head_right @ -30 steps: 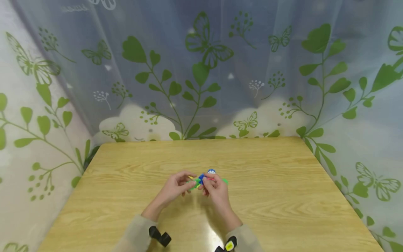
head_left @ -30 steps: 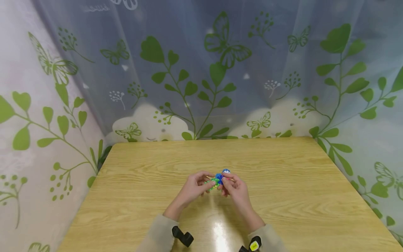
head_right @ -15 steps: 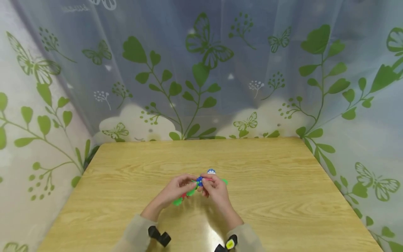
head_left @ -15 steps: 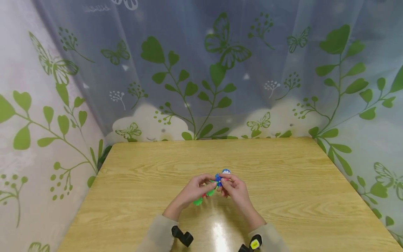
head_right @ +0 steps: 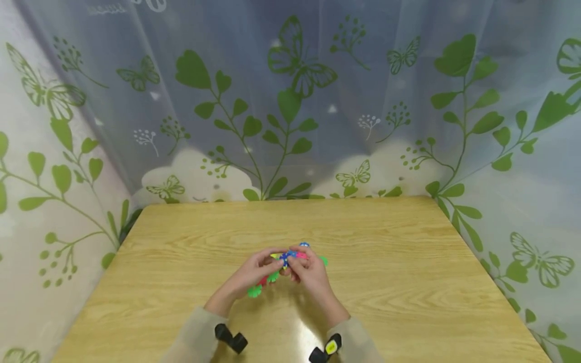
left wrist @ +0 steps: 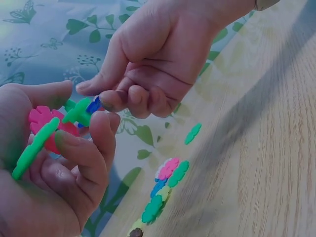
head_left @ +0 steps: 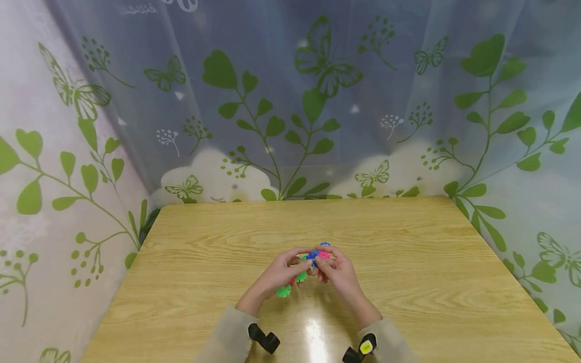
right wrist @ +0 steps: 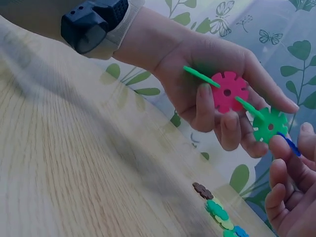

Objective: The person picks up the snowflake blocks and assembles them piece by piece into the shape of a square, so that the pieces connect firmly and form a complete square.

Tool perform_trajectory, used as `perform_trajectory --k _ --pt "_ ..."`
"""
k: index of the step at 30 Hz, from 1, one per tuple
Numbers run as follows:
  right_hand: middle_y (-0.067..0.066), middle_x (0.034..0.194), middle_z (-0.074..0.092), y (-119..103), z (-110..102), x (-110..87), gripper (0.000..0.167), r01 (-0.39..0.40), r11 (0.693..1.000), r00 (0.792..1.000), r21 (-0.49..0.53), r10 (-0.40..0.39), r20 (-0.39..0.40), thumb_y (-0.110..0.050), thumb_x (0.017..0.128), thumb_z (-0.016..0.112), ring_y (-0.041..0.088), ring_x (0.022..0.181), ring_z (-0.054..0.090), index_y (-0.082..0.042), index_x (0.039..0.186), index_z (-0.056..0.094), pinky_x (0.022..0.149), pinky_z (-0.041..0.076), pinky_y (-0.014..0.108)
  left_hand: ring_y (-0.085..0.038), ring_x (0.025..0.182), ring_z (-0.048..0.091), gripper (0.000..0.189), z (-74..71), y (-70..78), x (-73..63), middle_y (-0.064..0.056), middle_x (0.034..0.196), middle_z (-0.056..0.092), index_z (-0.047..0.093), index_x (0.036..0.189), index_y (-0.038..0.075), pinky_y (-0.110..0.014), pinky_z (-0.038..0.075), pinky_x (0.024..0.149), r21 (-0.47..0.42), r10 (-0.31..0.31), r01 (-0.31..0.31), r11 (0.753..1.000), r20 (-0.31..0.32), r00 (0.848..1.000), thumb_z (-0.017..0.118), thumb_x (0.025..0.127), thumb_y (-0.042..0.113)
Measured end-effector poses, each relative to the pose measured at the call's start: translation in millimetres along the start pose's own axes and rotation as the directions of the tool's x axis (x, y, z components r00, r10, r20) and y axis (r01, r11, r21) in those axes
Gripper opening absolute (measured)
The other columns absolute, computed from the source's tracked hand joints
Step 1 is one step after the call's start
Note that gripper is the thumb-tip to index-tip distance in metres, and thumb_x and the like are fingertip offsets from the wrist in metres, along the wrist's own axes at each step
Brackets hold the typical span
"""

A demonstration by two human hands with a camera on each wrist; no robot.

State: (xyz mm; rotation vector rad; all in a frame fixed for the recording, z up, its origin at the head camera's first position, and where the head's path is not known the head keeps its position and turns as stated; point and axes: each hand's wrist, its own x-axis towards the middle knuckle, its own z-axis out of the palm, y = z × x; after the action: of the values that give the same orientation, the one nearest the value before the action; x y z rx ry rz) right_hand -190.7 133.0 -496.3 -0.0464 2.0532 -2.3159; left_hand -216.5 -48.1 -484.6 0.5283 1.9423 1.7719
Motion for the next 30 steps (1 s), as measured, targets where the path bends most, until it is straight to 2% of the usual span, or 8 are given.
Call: perform_trajectory --k 5,9,12,15,18,22,26,30 --pt "0.007 0.065 0.061 4 -13 6.2 0.031 -0.007 0.999 0.999 -0.047 0.005 -0.040 -0.015 0.093 0.059 0.012 0.053 0.050 0.005 0.116 0.055 0.048 0.041 0.019 -0.030 0.068 0.060 0.042 -0.9 0.0 0.0 -0.027 0.100 0.061 0.052 0.132 0.020 -0.050 0.055 0.063 -0.031 0.012 -0.013 0.999 -0.017 1.000 0.058 0.093 0.033" --pt "0.014 0.071 0.063 10 -29 11.5 0.028 -0.012 0.997 0.993 -0.075 0.003 -0.120 -0.009 0.093 0.056 0.013 0.054 0.051 0.011 0.114 0.053 0.047 0.043 0.020 -0.026 0.062 0.060 0.042 -2.0 0.2 -1.1 -0.019 0.095 0.064 0.053 0.130 0.018 -0.032 0.052 0.047 -0.047 0.000 -0.002 0.999 -0.044 0.999 0.059 0.091 0.035" --pt "0.021 0.083 0.063 14 -39 15.5 0.025 -0.026 0.991 0.983 -0.130 0.002 -0.183 -0.005 0.093 0.056 0.015 0.058 0.053 0.010 0.113 0.055 0.048 0.045 0.020 -0.024 0.061 0.060 0.042 -2.7 0.1 -2.0 -0.020 0.096 0.063 0.053 0.129 0.019 -0.026 0.047 0.039 -0.059 -0.004 0.001 0.998 -0.052 0.999 0.060 0.091 0.036" --pt "0.021 0.093 0.063 16 -46 18.5 0.025 -0.045 0.974 0.972 -0.223 -0.009 -0.237 -0.005 0.091 0.059 0.016 0.063 0.055 0.008 0.112 0.058 0.048 0.048 0.022 -0.027 0.062 0.060 0.042 -3.1 -0.8 -2.5 -0.024 0.100 0.061 0.054 0.128 0.021 -0.026 0.048 0.039 -0.058 0.009 -0.013 0.998 -0.072 0.997 0.061 0.090 0.036" --pt "0.020 0.098 0.061 16 -50 20.4 0.028 -0.063 0.945 0.962 -0.320 -0.027 -0.270 -0.005 0.088 0.062 0.020 0.068 0.057 0.008 0.113 0.058 0.049 0.051 0.025 -0.034 0.066 0.061 0.043 -3.2 -1.7 -3.1 -0.022 0.099 0.061 0.054 0.127 0.022 -0.028 0.050 0.040 -0.036 0.031 -0.035 0.999 -0.103 0.994 0.063 0.088 0.037" --pt "0.023 0.102 0.057 17 -56 22.4 0.032 -0.080 0.883 0.962 -0.462 -0.054 -0.269 -0.003 0.083 0.067 0.028 0.080 0.059 0.008 0.112 0.058 0.059 0.054 0.029 -0.036 0.071 0.060 0.044 -3.7 -1.9 -4.0 -0.013 0.095 0.064 0.054 0.126 0.023 -0.030 0.052 0.044 -0.006 0.058 -0.060 0.998 -0.141 0.988 0.065 0.087 0.038" --pt "0.024 0.102 0.057 24 -61 25.8 0.035 -0.063 0.769 0.971 -0.636 -0.099 -0.216 -0.002 0.079 0.071 0.035 0.095 0.056 0.010 0.109 0.058 0.079 0.052 0.041 -0.023 0.066 0.060 0.046 -4.6 -3.0 -4.0 -0.011 0.093 0.066 0.054 0.127 0.017 -0.028 0.052 0.046 0.003 0.080 -0.081 0.997 -0.160 0.984 0.065 0.087 0.037" --pt "0.024 0.101 0.057 29 -62 29.1 0.038 -0.054 0.657 0.979 -0.752 -0.114 -0.170 -0.006 0.077 0.074 0.036 0.096 0.054 0.012 0.108 0.059 0.086 0.049 0.048 -0.020 0.060 0.059 0.047 -4.4 -3.1 -3.8 -0.010 0.091 0.065 0.054 0.127 0.015 -0.027 0.051 0.044 -0.007 0.079 -0.081 0.997 -0.168 0.983 0.067 0.086 0.036"
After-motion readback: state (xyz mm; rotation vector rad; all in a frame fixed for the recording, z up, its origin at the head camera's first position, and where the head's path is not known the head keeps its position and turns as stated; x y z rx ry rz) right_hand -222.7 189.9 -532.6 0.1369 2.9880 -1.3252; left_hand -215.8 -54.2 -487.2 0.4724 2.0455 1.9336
